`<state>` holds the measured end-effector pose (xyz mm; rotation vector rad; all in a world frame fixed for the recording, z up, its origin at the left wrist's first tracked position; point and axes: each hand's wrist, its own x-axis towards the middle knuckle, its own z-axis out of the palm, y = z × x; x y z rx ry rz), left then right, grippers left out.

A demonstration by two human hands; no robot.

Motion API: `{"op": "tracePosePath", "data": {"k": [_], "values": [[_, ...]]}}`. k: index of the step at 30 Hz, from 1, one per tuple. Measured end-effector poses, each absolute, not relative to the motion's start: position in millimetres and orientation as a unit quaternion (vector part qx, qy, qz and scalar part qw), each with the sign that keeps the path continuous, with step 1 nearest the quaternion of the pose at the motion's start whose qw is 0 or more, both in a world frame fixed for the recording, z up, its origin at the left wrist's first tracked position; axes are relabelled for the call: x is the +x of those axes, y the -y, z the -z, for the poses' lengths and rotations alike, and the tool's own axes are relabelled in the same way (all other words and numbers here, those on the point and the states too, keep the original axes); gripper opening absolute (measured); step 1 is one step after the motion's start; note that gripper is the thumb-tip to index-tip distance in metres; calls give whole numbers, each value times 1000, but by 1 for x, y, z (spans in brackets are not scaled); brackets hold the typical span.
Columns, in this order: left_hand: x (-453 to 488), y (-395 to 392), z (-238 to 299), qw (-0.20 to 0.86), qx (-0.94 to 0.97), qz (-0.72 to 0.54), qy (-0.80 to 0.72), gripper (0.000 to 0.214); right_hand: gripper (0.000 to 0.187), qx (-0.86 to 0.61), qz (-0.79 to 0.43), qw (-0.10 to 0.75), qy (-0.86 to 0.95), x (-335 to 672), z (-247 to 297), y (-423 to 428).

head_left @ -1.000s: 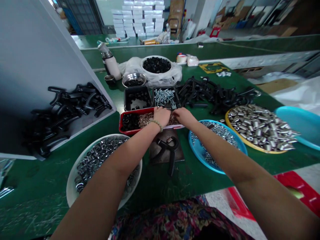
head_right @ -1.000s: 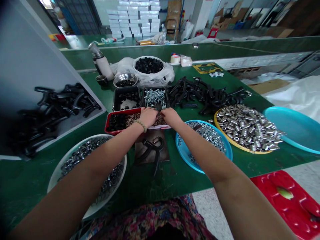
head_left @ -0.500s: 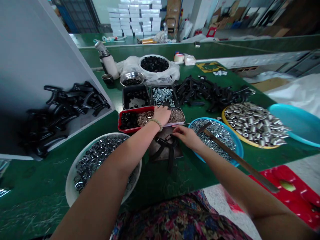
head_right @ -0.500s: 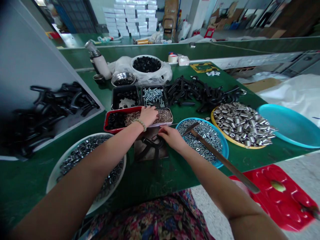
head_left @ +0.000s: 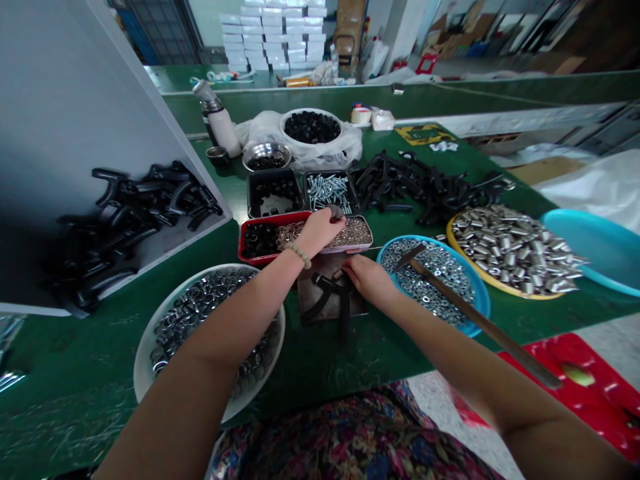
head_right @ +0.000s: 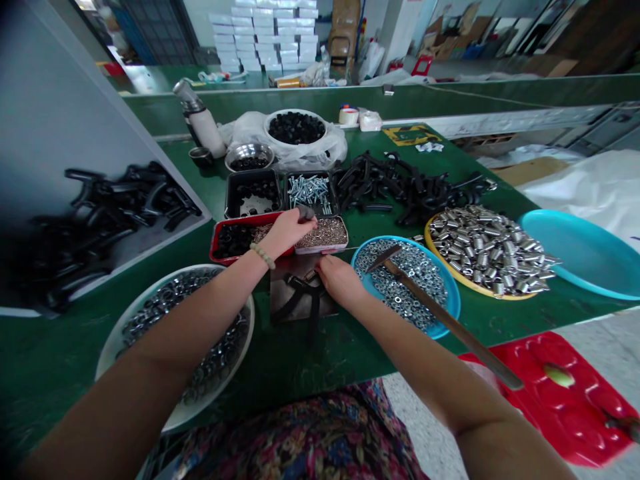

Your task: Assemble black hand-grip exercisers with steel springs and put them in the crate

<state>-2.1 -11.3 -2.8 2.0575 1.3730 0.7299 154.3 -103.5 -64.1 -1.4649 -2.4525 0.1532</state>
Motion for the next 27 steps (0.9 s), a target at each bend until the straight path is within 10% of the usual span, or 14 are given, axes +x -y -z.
{"op": "tracePosePath", "data": {"k": [10,15,22,27], "values": [[-49,88,20,607,509,-386,-473,13,24,-429,-48,107,896,150,64,110],[-57,103,36,542,593,-343,-487,18,26,-472,-96,196,854,174,56,96],[-53,122,40,390,702,-281,-525,16,19,-512,94,23,853,184,51,62],[-48,128,48,231,798,-221,-511,23,27,-464,41,97,880,189,43,63]]}}
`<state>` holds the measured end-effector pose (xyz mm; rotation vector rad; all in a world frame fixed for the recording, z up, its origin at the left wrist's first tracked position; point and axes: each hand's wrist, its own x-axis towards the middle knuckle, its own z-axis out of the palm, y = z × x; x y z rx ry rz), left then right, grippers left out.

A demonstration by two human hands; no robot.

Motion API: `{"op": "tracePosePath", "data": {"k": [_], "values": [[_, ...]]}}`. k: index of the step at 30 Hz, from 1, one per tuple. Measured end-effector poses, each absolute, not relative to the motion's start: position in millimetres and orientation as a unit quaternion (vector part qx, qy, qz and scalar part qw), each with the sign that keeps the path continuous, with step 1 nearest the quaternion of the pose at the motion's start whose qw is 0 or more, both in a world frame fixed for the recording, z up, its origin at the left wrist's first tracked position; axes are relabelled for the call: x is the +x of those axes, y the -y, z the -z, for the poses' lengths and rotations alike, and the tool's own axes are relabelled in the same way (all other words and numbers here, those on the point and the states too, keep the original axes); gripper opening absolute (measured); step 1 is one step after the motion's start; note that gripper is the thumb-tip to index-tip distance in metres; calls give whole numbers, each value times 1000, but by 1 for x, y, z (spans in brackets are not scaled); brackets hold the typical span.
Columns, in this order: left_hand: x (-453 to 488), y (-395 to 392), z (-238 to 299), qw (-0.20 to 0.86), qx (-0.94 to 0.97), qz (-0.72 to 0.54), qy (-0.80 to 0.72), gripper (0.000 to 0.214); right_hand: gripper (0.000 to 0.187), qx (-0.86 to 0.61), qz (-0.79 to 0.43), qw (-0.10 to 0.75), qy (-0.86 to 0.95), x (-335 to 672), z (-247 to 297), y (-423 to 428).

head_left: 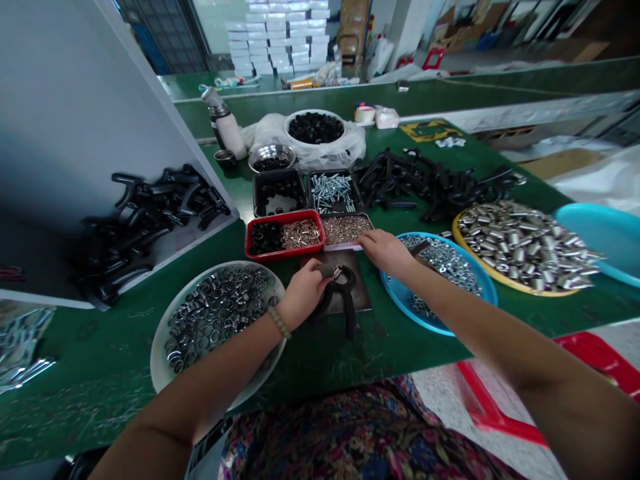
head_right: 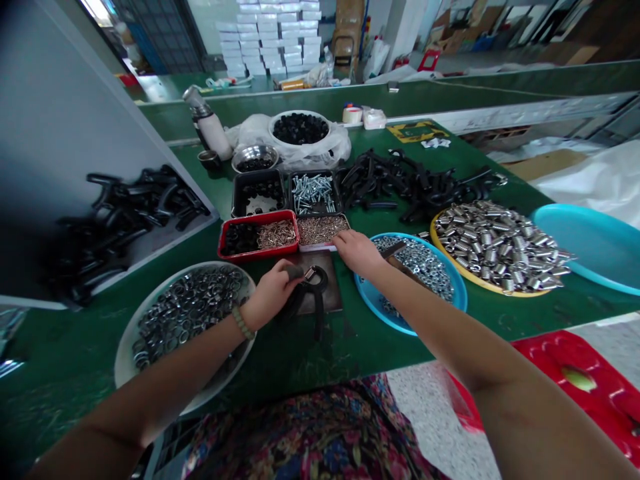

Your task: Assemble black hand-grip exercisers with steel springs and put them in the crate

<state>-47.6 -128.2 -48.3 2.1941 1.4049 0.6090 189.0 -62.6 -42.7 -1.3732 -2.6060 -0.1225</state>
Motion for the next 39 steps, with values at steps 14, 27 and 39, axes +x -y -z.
{"op": "tracePosePath", "data": {"k": [14,27,39], "values": [[-44,140,55,38,907,-73,-413,23,13,-518,-373,406,654,150,36,157],[-54,155,53,149,868,-119,-458,32,10,-519,-325,380,693,148,48,158],[-55,154,59,167,863,-125,-461,31,11,-507,-302,350,727,141,40,159]]}}
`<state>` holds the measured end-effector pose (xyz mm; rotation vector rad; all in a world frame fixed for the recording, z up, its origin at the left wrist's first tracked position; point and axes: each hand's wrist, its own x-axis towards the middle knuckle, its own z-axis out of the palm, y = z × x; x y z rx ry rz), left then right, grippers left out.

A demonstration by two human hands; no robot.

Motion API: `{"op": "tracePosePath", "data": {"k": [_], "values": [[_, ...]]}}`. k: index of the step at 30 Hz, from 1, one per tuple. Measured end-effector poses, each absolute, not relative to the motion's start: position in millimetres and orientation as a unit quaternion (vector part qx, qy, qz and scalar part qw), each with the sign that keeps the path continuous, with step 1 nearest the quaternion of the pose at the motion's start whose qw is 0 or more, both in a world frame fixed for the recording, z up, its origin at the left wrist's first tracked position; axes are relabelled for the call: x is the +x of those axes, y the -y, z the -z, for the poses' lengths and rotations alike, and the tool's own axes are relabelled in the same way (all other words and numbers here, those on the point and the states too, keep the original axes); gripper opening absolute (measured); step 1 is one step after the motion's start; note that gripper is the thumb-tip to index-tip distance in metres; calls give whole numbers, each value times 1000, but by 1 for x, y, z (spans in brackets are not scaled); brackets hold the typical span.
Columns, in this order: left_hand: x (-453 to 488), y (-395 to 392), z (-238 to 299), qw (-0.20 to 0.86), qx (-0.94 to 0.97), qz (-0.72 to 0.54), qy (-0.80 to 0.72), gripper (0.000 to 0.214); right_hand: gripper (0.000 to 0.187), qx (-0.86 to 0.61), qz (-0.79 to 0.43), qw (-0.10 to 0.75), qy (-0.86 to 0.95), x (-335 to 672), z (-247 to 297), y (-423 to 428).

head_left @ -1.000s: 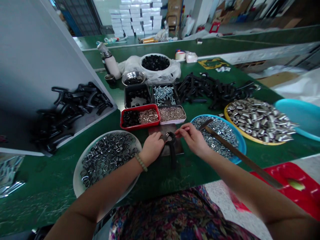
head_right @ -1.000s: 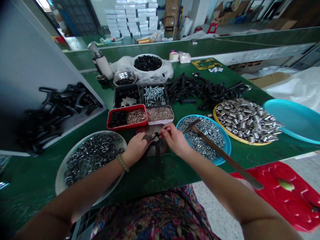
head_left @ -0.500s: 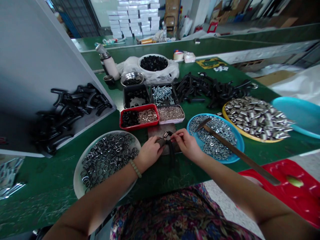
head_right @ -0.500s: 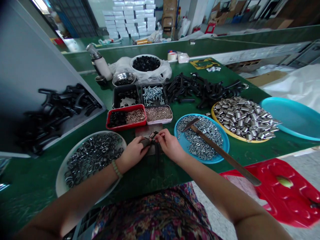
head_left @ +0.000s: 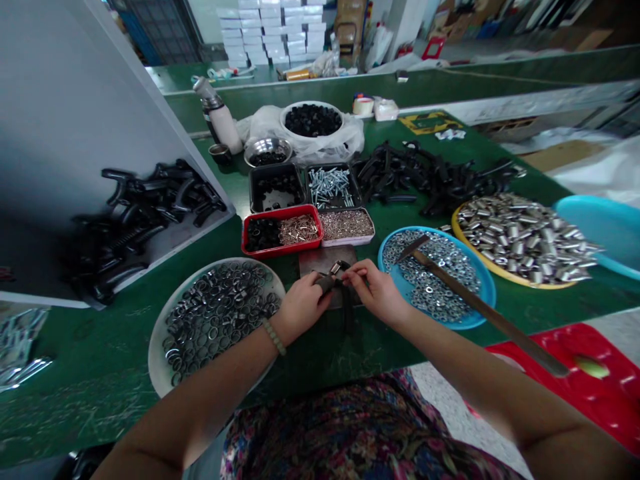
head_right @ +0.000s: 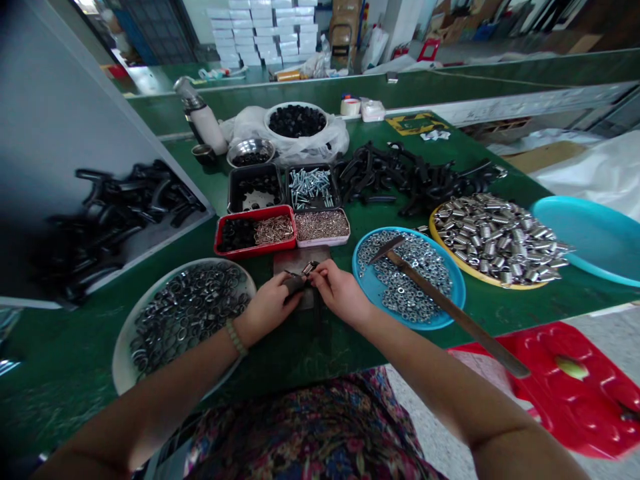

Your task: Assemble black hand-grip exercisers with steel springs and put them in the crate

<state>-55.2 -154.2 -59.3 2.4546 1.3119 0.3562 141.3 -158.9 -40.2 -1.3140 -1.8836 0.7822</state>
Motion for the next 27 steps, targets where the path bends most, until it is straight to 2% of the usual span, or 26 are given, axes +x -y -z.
{"op": "tracePosePath", "data": {"k": [3,8,10,12,14,17,19,21,25,27], "values": [[-55,154,58,165,862,-124,-464,29,12,-522,-319,352,708,135,39,150],[-55,156,58,165,863,-114,-463,31,25,-556,-491,403,537,135,41,117],[-55,157,59,166,861,-110,-468,33,26,-579,-467,426,515,146,44,108],[-55,158,60,166,860,-111,-470,34,25,-593,-352,432,581,162,46,106],[-55,158,61,163,861,-112,-469,35,23,-572,-203,367,705,181,48,111],[-54,158,62,156,862,-109,-470,35,37,-525,-37,185,830,215,47,128],[-54,159,62,151,863,-108,-470,35,48,-574,46,113,810,246,45,142],[-54,159,62,144,866,-106,-466,35,49,-664,114,69,736,281,43,156],[-53,160,58,135,873,-92,-460,36,46,-727,100,-52,677,330,43,170],[-52,160,55,132,871,-83,-465,38,45,-701,78,-62,707,332,43,171]]}}
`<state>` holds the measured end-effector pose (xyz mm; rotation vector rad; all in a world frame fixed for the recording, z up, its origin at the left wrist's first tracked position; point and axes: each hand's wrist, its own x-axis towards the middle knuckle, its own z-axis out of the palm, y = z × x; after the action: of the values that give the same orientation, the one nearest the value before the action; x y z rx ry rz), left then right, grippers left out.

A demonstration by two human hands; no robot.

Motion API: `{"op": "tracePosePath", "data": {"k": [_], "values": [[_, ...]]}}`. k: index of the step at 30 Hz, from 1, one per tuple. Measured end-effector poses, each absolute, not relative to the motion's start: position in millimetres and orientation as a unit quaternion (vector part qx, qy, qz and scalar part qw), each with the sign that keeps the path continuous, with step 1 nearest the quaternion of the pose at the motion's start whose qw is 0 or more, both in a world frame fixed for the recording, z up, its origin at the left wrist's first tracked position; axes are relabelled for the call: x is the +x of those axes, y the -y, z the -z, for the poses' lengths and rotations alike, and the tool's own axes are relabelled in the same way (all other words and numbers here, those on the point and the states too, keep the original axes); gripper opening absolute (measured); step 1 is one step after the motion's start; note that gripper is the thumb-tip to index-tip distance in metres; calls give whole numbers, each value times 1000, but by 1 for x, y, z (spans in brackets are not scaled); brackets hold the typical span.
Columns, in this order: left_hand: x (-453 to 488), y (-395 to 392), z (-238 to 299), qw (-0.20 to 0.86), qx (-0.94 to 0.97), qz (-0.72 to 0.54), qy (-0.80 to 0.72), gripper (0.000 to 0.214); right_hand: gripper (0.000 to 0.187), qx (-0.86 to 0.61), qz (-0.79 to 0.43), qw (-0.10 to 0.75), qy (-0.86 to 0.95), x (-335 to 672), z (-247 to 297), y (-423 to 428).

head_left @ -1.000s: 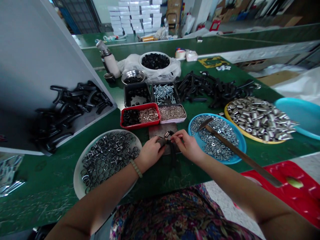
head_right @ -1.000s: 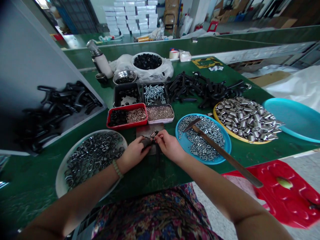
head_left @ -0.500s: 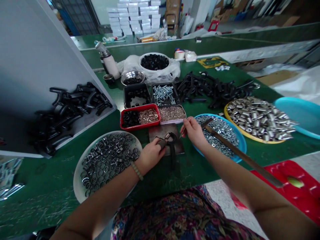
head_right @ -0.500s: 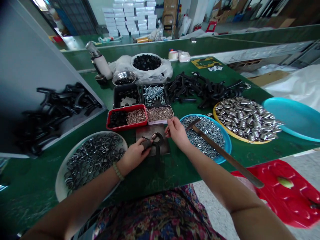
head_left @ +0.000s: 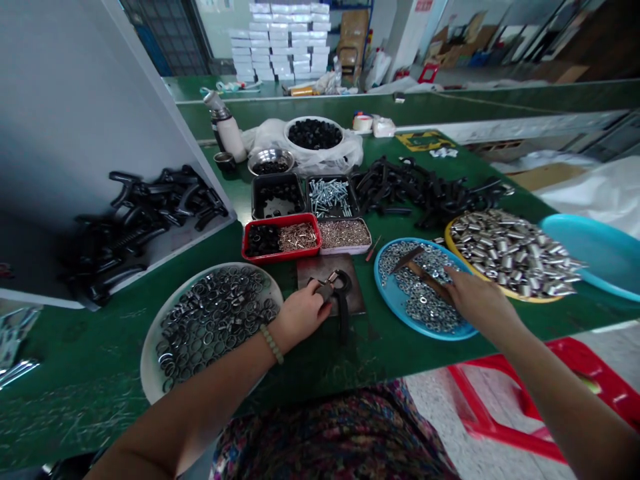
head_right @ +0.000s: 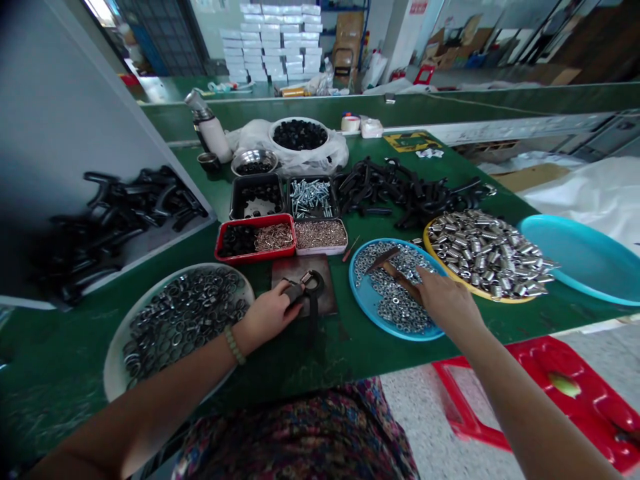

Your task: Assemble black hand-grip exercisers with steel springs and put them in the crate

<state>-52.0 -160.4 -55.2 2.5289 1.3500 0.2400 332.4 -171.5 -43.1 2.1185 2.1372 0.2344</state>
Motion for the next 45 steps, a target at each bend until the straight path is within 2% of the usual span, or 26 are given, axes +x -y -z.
{"op": "tracePosePath", "data": {"k": [4,7,9,13,16,21,25,29,33,36,40,44,45], "values": [[-51,162,52,129,865,-62,-481,31,51,667,-94,71,-736,316,44,174],[-51,162,52,128,863,-51,-487,29,45,670,-99,107,-728,309,46,177],[-51,162,52,130,863,-49,-485,30,42,687,-79,89,-717,302,44,181],[-51,162,50,145,865,-46,-478,30,44,715,46,-51,-695,257,29,195],[-52,162,48,153,864,-52,-477,31,41,655,168,-147,-722,211,14,202],[-53,161,53,154,866,-73,-470,29,42,632,185,-247,-711,176,10,197],[-52,161,59,152,862,-70,-478,24,38,619,230,-190,-727,175,10,186],[-53,162,57,154,865,-77,-471,25,42,622,212,-225,-720,175,8,184],[-53,160,51,161,865,-73,-470,29,38,614,236,-178,-732,175,10,184],[-50,161,51,155,864,-71,-473,30,40,621,218,-229,-718,175,11,185],[-50,167,51,151,859,-67,-484,30,36,615,239,-173,-731,176,5,188],[-63,149,27,142,827,-159,-519,40,39,602,229,-241,-726,176,4,202],[-64,135,18,128,812,-194,-535,41,39,600,229,-236,-729,176,7,206]]}}
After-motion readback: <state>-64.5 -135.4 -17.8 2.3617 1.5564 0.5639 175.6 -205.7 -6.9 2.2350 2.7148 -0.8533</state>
